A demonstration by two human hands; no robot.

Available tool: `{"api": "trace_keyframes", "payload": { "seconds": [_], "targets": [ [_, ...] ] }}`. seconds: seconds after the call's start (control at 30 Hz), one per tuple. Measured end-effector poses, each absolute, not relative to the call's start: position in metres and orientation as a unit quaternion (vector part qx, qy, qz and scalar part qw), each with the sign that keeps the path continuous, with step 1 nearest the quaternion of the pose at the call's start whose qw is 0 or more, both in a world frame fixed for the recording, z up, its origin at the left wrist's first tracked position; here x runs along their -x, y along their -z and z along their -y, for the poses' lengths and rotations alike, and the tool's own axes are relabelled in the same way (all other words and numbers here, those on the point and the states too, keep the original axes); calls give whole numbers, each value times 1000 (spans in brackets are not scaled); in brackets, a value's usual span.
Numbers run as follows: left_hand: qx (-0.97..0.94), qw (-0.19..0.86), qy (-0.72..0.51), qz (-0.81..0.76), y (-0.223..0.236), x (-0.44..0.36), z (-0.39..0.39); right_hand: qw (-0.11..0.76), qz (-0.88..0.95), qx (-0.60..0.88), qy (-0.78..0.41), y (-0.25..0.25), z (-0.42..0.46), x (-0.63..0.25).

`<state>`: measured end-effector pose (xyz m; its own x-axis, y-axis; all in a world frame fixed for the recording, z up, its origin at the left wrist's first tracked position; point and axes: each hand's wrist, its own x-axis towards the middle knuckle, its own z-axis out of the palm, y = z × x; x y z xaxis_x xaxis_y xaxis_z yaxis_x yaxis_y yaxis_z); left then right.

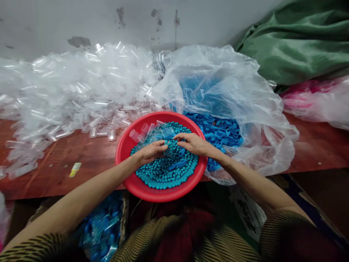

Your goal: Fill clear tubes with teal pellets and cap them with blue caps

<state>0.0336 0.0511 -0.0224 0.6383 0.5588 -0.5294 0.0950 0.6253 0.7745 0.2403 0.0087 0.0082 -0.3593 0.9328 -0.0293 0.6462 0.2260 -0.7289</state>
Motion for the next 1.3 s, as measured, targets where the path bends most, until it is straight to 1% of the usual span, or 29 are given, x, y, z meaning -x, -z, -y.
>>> {"api": "trace_keyframes", "payload": {
  "seconds": [0.1,0.23,0.3,0.53,0.63,0.77,0.87,0.97,1.07,1.2,1.27,1.3],
  "targets": [
    [-426,810,-137,-379,16,-29,-46,219,761,497,-356,-10,-11,-238],
    [-483,793,-138,-344,6,-22,-37,188,759,542,-307,-14,-8,-244],
    [-500,784,-133,-343,5,-21,-34,180,759,542,-312,-15,-6,-245],
    [-453,797,-123,-380,15,-23,-34,203,737,510,-393,-13,-3,-236],
    [-463,790,-134,-379,14,-20,-32,212,730,466,-453,-12,-1,-233],
    [-497,783,-132,-351,10,-17,-26,194,736,430,-485,-15,0,-230],
    [-512,779,-136,-336,9,-19,-23,222,702,444,-510,-16,-2,-227],
    [-542,751,-154,-345,9,-21,-23,247,711,451,-480,-15,-4,-224],
    [-563,714,-143,-391,11,-21,-24,207,767,446,-412,-13,-6,-222],
    [-562,648,-50,-513,28,-18,-32,160,774,505,-346,-13,-9,-229],
    [-551,640,-35,-535,40,-20,-38,150,770,528,-325,-16,-10,-236],
    [-544,648,-48,-531,45,-24,-40,152,768,534,-318,-18,-11,-239]
  ]
}}
